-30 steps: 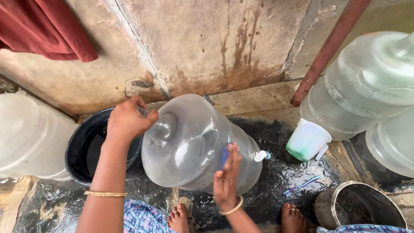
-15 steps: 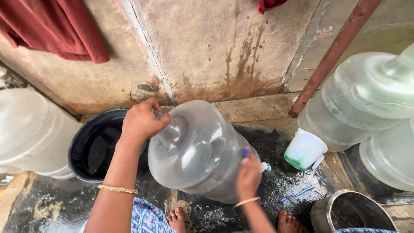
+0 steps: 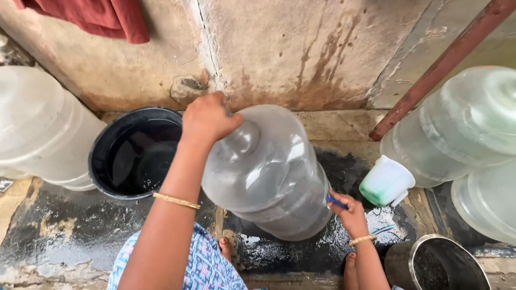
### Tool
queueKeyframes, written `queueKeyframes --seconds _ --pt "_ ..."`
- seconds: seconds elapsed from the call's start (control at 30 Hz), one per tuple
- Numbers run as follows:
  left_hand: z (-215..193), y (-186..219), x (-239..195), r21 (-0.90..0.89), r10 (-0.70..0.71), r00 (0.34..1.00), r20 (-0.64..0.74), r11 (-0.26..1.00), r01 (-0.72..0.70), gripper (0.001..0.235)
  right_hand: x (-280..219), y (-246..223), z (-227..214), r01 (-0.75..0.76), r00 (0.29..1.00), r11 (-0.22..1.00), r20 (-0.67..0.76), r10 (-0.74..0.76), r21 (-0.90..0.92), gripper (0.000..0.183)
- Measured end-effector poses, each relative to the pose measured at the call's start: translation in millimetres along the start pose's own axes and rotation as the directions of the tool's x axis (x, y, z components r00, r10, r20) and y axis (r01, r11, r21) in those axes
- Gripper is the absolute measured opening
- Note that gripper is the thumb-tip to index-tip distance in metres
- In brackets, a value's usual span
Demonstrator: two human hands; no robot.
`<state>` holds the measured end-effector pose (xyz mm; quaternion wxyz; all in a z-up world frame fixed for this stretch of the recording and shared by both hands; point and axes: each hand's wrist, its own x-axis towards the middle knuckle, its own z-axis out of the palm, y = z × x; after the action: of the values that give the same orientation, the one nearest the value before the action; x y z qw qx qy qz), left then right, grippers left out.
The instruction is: Cleaning and scrubbing a large plastic water jug with a cloth and soapy water.
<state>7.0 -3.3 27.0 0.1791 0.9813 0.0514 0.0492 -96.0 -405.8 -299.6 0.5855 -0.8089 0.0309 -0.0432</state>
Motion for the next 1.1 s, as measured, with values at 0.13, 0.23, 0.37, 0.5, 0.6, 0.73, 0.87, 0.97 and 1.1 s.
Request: queueKeyframes --seconds 0.13,0.23,0.37,0.5,0.6,0.73,0.87,0.97,1.1 --pt "0.6 22.3 -5.7 0.014 -0.003 1.0 0.005 1.0 0.003 0.057 11.9 21.5 -2.0 -0.196 0.976 0.962 -0.053 0.209 0.19 0.035" --pt "1.4 28.4 -5.7 -0.001 -0.008 1.0 -0.03 1.0 0.008 0.055 12.6 37.2 -8.2 -0.209 0.968 0.935 -0.076 0.24 0.286 0.032" --pt "-2.1 20.7 -3.7 -0.01 -0.065 0.998 0.007 0.998 0.065 0.055 -1.5 7.3 -13.4 -0.241 0.97 0.951 0.072 0.231 0.193 0.035" --pt "0.4 10.2 -0.8 -0.027 -0.02 0.999 -0.026 0.999 0.019 0.05 10.9 9.8 -8.1 -0.216 0.976 0.976 0.023 0.217 -0.024 0.03" --pt "2.4 10.8 0.7 -0.002 -0.001 0.999 -0.054 1.0 0.001 0.056 12.5 26.7 4.3 -0.2 0.966 0.923 -0.225 0.129 -0.329 0.051" --pt "3.8 9.8 -0.5 0.019 -0.059 0.998 -0.023 0.998 0.059 0.057 -7.1 -58.3 84.2 -0.363 0.859 0.932 -0.388 0.333 -0.005 0.079" --pt "2.8 5.3 1.8 0.021 -0.065 0.998 -0.013 0.998 0.065 0.056 -84.4 -152.9 159.8 0.198 0.913 0.974 -0.342 -0.224 -0.111 0.073" --pt "4.2 -8.2 2.2 0.014 0.029 0.999 -0.037 1.0 -0.028 0.051 -89.1 -153.9 163.8 0.319 0.875 0.924 -0.307 -0.373 -0.213 0.074" --pt "9.2 -11.9 0.6 -0.029 0.186 0.977 -0.102 0.981 -0.19 0.048 -6.6 -95.5 103.1 0.32 0.908 0.908 -0.186 -0.375 -0.269 0.08"
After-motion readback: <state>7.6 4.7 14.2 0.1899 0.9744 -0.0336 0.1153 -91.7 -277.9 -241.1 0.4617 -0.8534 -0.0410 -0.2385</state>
